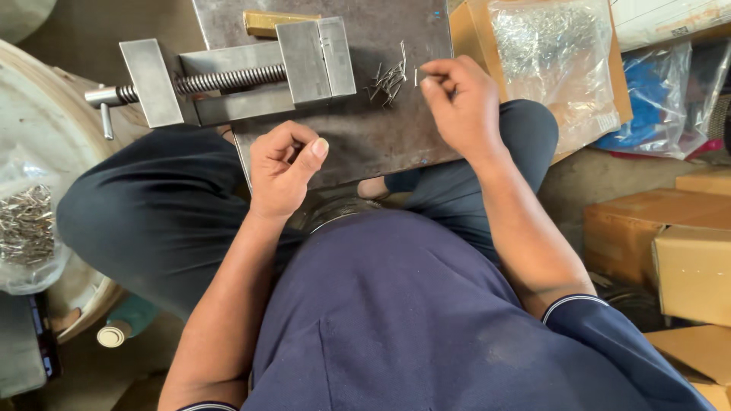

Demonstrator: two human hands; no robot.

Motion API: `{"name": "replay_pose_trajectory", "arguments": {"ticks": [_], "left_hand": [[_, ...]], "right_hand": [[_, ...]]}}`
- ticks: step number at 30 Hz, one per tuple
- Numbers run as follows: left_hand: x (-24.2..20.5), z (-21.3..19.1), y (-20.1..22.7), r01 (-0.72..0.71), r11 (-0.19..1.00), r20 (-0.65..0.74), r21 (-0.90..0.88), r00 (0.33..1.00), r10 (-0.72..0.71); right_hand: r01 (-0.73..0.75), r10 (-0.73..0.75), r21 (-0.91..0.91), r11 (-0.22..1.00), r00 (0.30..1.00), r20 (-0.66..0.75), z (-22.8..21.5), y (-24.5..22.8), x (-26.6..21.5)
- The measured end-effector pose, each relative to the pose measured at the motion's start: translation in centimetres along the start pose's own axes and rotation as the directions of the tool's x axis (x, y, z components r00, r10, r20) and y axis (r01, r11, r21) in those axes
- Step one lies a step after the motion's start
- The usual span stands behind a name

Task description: The person sits on the floor and uses a manual metal bender to bend small metal pins. They repeatedly pick up pins, insert them into the bender's slot, and press down on the lever to bend them. The person also uses a small wooden block to tap the pins and occasionally gathers the bent pieces.

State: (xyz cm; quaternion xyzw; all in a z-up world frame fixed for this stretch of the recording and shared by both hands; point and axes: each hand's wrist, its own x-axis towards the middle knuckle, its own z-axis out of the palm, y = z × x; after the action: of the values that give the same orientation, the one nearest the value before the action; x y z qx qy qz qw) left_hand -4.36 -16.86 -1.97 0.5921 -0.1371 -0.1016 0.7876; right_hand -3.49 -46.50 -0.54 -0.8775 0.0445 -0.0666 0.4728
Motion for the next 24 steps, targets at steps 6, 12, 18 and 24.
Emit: {"name": "replay_pose_trajectory", "arguments": {"ticks": [6, 12, 18, 24], "left_hand": [[0.1, 0.1, 0.2, 0.002, 0.993, -0.007, 0.118, 1.0, -0.001], [0.8, 1.1, 1.0, -0.063, 0.971, 0.064, 0.23, 0.997, 0.049], [0.8, 1.1, 1.2, -0.268, 0.812, 0.229, 0.518, 0.958, 0.171], [0.8, 0.1, 0.6, -0.018, 0.937, 0.175, 0.348, 0.983, -0.046]], "right_hand": [[0.285, -0.27, -0.28, 0.917, 0.959, 0.092, -0.1, -2.2, 0.4], [0.015, -0.025, 0.055, 0.998, 0.982, 0.185, 0.2, -2.4, -0.8], [-0.584, 0.159, 0.602, 0.544, 0.776, 0.61, 3.5, -4.2, -3.7], [-0.323, 0.047, 0.521, 0.79, 0.88, 0.473, 5.7, -6.7, -3.5]]}}
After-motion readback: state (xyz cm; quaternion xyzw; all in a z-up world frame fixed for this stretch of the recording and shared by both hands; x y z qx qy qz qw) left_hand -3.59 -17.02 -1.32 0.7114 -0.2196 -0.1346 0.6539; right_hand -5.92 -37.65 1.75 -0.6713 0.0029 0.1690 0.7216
